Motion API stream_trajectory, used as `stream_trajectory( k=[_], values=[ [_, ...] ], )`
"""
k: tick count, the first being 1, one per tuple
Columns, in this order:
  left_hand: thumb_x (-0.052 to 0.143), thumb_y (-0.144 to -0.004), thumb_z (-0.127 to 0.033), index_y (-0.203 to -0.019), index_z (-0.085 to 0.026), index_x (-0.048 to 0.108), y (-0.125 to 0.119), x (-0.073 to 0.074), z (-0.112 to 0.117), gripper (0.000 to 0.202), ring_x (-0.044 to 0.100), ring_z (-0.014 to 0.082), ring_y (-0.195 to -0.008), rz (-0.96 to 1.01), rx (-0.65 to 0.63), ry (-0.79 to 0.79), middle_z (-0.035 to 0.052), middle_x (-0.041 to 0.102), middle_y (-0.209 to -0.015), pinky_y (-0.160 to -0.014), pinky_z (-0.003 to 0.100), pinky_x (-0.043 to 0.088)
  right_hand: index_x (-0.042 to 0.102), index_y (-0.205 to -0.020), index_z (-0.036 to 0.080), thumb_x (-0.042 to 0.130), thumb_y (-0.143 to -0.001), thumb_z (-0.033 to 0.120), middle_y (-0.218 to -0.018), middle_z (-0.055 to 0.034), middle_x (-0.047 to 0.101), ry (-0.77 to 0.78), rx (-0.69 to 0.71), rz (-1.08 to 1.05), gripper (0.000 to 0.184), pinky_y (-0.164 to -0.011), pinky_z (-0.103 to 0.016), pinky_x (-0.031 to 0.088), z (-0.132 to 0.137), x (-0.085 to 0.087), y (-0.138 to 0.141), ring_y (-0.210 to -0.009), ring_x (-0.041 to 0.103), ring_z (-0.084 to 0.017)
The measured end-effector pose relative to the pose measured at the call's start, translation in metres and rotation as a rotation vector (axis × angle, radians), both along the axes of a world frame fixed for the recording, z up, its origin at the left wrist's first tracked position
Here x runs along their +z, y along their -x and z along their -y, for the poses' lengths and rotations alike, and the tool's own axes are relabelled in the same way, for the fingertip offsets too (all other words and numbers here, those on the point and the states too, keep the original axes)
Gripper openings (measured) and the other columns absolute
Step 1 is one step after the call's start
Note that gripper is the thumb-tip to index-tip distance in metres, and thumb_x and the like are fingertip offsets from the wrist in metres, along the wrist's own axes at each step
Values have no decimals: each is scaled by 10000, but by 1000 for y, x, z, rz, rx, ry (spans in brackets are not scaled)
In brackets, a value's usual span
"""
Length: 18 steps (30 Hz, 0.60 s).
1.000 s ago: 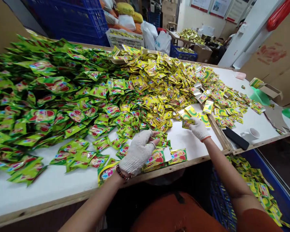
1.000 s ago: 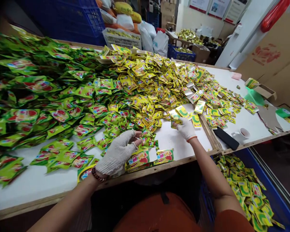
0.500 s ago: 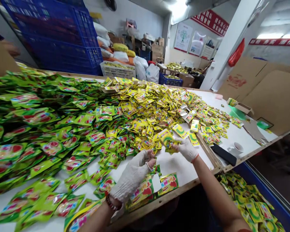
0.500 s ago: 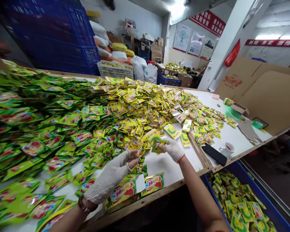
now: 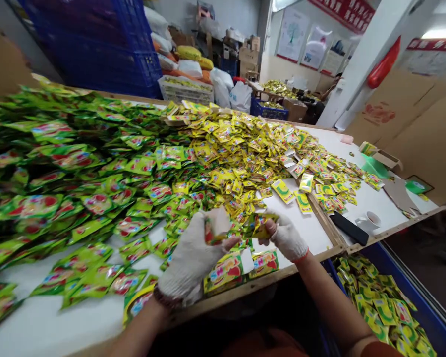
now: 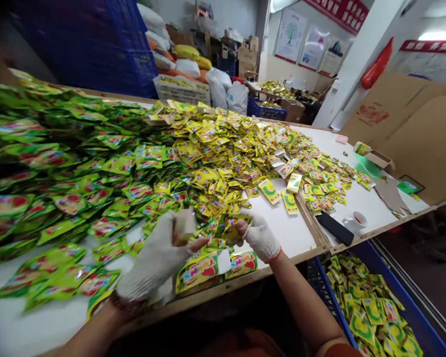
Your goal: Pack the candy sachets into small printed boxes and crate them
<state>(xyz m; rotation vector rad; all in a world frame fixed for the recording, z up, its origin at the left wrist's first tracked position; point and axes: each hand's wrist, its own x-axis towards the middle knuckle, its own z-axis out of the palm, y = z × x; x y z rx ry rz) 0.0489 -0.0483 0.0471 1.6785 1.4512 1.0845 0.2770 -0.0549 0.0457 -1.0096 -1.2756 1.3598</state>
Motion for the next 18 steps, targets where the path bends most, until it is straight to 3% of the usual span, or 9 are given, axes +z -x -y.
stream_trajectory(
  k=[2, 6, 9, 12, 18],
  values=[
    [748, -702, -563, -1014, -194, 558, -2, -8, 1, 519, 624, 261, -828, -316, 74, -148, 70, 637, -906, -729, 376, 502, 576, -1053, 207, 706, -801, 624, -741, 13, 648, -5, -106, 18, 505, -395, -199, 422, 5, 8, 6, -462, 569, -96],
    [725, -747, -473, -1015, -173, 566, -10, -26, 5, 433, 626, 310, -900, -671, 21, -391, 122, 651, -943, -793, 408, 496, 591, -1040, 196, 707, -810, 596, -809, -12, 668, -83, -209, 158, 475, -414, -209, 439, 9, 19, 22, -477, 541, -84],
    [704, -766, -480, -1044, -161, 562, -12, -28, 9, 446, 619, 315, -905, -736, 0, -418, 131, 652, -956, -802, 416, 494, 634, -989, 184, 687, -840, 556, -777, -13, 653, -159, -168, 299, 404, -501, -232, 487, 9, 17, 27, -539, 547, -100],
    [693, -772, -458, -1069, -157, 562, -9, -24, 13, 443, 616, 318, -927, -763, -19, -368, 142, 654, -994, -813, 423, 492, 675, -935, 180, 649, -874, 510, -790, -24, 663, -197, -39, 455, 337, -640, -268, 528, 7, 15, 23, -691, 605, -148],
    [706, -752, -383, -1097, -157, 590, -8, -17, 13, 428, 615, 316, -947, -811, -193, -357, 142, 660, -1023, -834, 436, 474, 724, -895, 184, 628, -871, 409, -820, -14, 679, -199, 151, 667, 246, -745, -310, 508, -1, 20, 9, -785, 603, -179]
  ],
)
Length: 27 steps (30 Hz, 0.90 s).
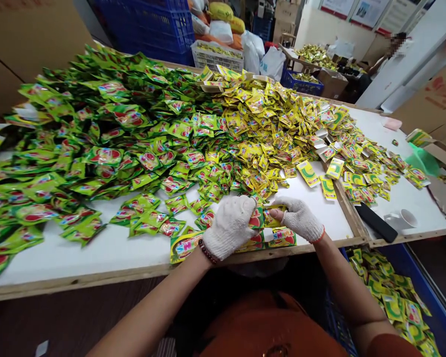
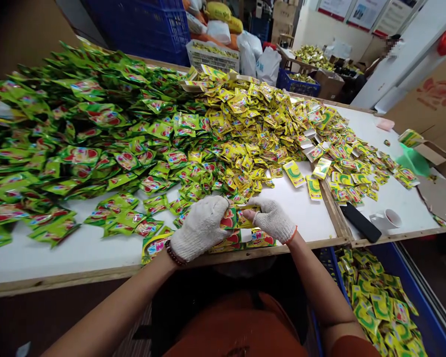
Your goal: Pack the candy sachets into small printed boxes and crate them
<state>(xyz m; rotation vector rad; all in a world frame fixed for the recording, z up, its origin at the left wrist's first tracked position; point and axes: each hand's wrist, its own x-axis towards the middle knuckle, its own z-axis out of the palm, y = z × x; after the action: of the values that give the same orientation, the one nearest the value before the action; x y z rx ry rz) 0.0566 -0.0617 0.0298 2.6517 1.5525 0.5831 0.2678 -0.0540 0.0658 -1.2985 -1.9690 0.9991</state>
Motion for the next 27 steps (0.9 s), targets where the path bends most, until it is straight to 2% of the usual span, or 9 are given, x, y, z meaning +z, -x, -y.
stream_trajectory(
  k=[5, 10, 14, 19, 21, 23, 25, 27],
  values=[
    [690, -768, -352, -1092, -154, 607, -7, 2, 0, 389, 612, 307, -932, -32, -5, -8, 144, 658, -1027, -797, 424, 458, 700, -851, 178, 591, -892, 373, -778, -3, 657, 0, 42, 40, 227, -691, -265, 457, 0, 3, 2, -736, 574, -154],
    [686, -770, -333, -1059, -151, 608, -13, 6, 3, 351, 595, 305, -902, -52, 61, -21, 144, 639, -988, -781, 425, 439, 655, -870, 198, 566, -866, 282, -760, -11, 622, -112, -119, 170, 122, -686, -275, 421, 7, -3, 12, -708, 533, -162],
    [686, -769, -306, -1060, -151, 602, -16, 6, 5, 340, 584, 303, -892, -86, 68, -24, 143, 631, -989, -765, 423, 427, 648, -980, 207, 553, -866, 255, -760, -5, 634, -17, -139, 147, 155, -674, -269, 425, 11, -7, 12, -699, 553, -163],
    [635, -825, -315, -1103, -131, 596, -22, 8, 5, 336, 590, 315, -929, -91, 30, 18, 156, 641, -1016, -786, 437, 432, 673, -805, 211, 595, -819, 228, -750, -15, 654, -134, -158, 172, 80, -676, -274, 428, 8, -7, 14, -726, 557, -169],
    [638, -827, -330, -1123, -130, 591, -23, 10, 4, 360, 591, 317, -958, -83, 42, 27, 156, 639, -1046, -799, 436, 434, 686, -833, 209, 598, -817, 235, -717, -5, 645, -65, -136, 111, 93, -633, -268, 435, 8, -6, 14, -680, 561, -157],
    [651, -817, -335, -1133, -135, 585, -21, 11, 3, 380, 590, 316, -964, -81, 77, 36, 152, 633, -1055, -800, 435, 434, 697, -931, 199, 625, -817, 289, -702, 6, 640, 89, -146, -6, 163, -543, -257, 433, 9, -5, 12, -570, 538, -128],
    [659, -809, -337, -1135, -141, 579, -20, 13, 3, 388, 586, 315, -953, -82, 115, 52, 147, 627, -1046, -789, 434, 435, 682, -1092, 187, 655, -812, 363, -736, 4, 661, 253, -161, -151, 331, -454, -244, 416, 13, -5, 10, -470, 505, -98],
    [648, -813, -322, -1135, -146, 574, -19, 12, 3, 375, 582, 316, -951, -81, 112, 70, 148, 626, -1049, -785, 438, 437, 645, -1214, 175, 666, -820, 445, -754, -7, 676, 385, -105, -249, 479, -409, -232, 403, 18, -5, 11, -430, 514, -91]
  ],
)
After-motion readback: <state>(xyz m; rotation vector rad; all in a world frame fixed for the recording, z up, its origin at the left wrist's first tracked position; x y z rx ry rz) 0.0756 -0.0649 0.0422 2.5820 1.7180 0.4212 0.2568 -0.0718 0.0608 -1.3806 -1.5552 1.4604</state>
